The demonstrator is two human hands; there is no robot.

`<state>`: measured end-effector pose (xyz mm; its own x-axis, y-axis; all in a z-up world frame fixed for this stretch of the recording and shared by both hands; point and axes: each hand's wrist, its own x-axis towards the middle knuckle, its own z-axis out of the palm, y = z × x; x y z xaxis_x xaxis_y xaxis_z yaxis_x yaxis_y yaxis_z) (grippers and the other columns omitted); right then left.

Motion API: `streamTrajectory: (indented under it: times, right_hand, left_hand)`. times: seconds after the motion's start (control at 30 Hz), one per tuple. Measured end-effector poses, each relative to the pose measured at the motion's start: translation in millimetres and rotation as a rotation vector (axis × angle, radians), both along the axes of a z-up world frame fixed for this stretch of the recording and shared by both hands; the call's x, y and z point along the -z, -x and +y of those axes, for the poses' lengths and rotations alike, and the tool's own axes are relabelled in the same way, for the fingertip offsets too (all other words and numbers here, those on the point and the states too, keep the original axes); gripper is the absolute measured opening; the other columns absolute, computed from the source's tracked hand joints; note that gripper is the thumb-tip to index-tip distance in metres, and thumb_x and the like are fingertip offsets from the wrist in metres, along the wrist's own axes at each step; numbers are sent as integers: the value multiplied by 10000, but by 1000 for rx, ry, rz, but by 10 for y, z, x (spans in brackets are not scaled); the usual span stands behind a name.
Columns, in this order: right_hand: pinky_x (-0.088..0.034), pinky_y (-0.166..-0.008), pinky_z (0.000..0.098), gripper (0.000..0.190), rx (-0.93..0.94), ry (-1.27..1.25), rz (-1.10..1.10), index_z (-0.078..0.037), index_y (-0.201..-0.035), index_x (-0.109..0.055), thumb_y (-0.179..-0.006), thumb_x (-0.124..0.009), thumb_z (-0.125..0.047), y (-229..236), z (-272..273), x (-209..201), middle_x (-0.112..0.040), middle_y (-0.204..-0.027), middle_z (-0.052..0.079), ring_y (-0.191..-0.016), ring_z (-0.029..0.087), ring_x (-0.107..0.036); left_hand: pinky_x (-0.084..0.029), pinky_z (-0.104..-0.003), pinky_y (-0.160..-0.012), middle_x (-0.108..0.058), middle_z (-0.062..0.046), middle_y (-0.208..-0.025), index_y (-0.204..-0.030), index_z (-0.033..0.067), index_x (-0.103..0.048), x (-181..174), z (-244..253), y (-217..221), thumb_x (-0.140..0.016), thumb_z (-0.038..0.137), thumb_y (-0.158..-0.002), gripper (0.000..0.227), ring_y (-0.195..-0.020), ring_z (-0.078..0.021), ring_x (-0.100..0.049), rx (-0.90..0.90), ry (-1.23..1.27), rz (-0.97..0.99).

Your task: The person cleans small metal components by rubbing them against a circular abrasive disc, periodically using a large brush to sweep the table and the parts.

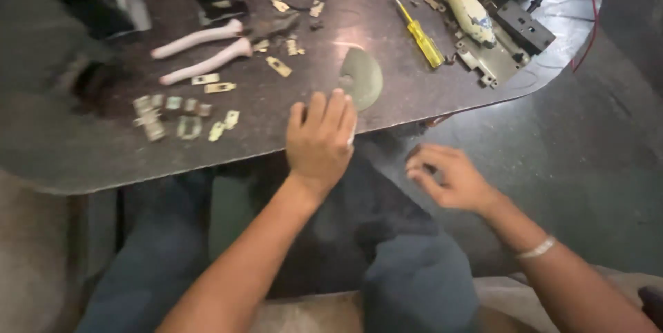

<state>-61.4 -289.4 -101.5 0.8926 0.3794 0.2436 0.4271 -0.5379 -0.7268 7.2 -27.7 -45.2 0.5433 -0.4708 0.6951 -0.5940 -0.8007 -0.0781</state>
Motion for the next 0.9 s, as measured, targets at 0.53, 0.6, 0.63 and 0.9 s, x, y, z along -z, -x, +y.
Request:
streamTrajectory:
  times: [0.53, 0.6, 0.63, 0.9]
  right_hand:
    - [-496, -757, 466, 91, 273, 95, -389, 9, -1005, -601, -951, -659, -35, -1091, 772, -941, -597, -904, 206, -855, 419, -612]
    - [-492, -742, 476, 103, 244, 117, -357, 17, -1004, -600, -953, -659, -50, -1161, 747, -941, -601, -905, 216, -861, 434, -611]
    - [-495, -740, 476, 103, 222, 112, -337, 16, -1002, -600, -954, -657, -56, -1184, 727, -945, -606, -906, 215, -864, 433, -615]
    - [-503, -647, 377, 115, 163, 2, -144, -2, -972, -672, -958, -677, -117, -1251, 562, -1018, -647, -817, 147, -721, 302, -644]
  left_hand:
    - [-467, -440, -902, -672, -72, -1147, -999, 79, -711, -66, 51, 21, -645, 157, -896, 145, -1032, -252, -592, 49, 75, 52]
    - [-465, -437, -904, -675, -78, -1168, -1028, 71, -721, -85, 43, 32, -648, 155, -892, 176, -1042, -252, -588, 43, 92, 49]
    - [-467, -438, -915, -675, -80, -1174, -1035, 67, -722, -93, 46, 32, -648, 154, -886, 188, -1056, -257, -590, 39, 90, 51]
    - [-458, -460, -928, -677, -106, -1206, -1094, 49, -730, -80, 11, 46, -647, 163, -877, 258, -1088, -286, -596, -3, 53, 72]
